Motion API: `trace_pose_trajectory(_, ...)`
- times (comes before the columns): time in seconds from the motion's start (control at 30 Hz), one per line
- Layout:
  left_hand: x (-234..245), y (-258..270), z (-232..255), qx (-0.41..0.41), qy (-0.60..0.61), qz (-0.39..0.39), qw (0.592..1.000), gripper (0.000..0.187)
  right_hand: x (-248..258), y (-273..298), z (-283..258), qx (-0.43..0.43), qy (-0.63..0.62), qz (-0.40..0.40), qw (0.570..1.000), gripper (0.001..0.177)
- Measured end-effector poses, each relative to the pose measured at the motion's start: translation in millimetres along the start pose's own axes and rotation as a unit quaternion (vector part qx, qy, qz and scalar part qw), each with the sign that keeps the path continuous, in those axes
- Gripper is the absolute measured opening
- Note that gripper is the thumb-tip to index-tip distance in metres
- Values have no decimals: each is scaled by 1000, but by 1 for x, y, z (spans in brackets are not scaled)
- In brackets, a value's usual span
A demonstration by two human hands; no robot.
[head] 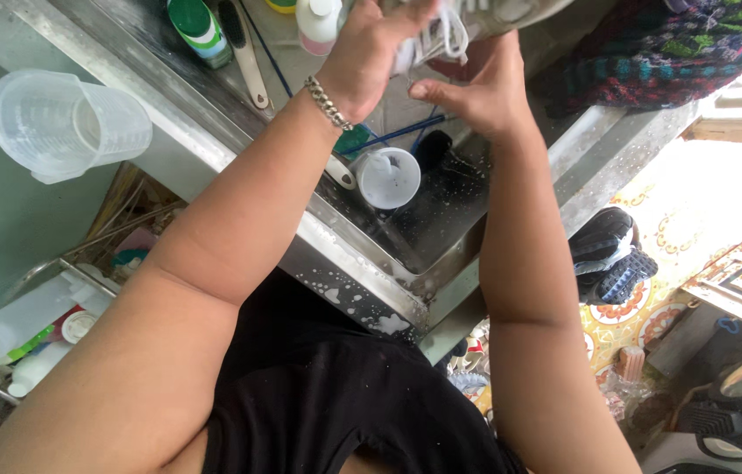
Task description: The person cleans a shoe by applying soap with a brush to the outer material and scrubing the interior with the brush before rinsing the shoe under a faucet.
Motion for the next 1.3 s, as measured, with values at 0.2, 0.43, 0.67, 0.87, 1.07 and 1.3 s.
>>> trace_pose_trajectory(0.2,-7,2,-2,34,232,-11,972,35,-13,-31,53,-149,431,-43,889,53)
trace_pose_trajectory(0.43,-20,13,-17,64,249,5,966,36,-107,-73,82,-392,899,-147,-130,37)
trace_pose_trajectory(0.67,-16,11,-17,52,306,18,951,42,-119,-79,57,-422,857,-171,-243,28)
trace_pose_trajectory(0.87,-16,7,-15,10,255,29,966,48,-121,-78,62,-388,873,-174,-240,29)
trace_pose_trajectory(1.07,-23,7,-14,34,262,40,964,52,-118,-76,70,-387,870,-182,-244,30)
trace_pose_trajectory(1.3,-22,12,-26,63,255,86,961,49,-122,-74,71,-380,870,-195,-246,31)
Point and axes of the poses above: each hand's wrist, its own y-axis away from the middle knuckle, its own x-axis out of the back of the hand, z = x × y, the point moved 5 cm from there along -y, towards the middle knuckle, and after that the axes turned 10 degrees about -z, right-handed, at the moved point
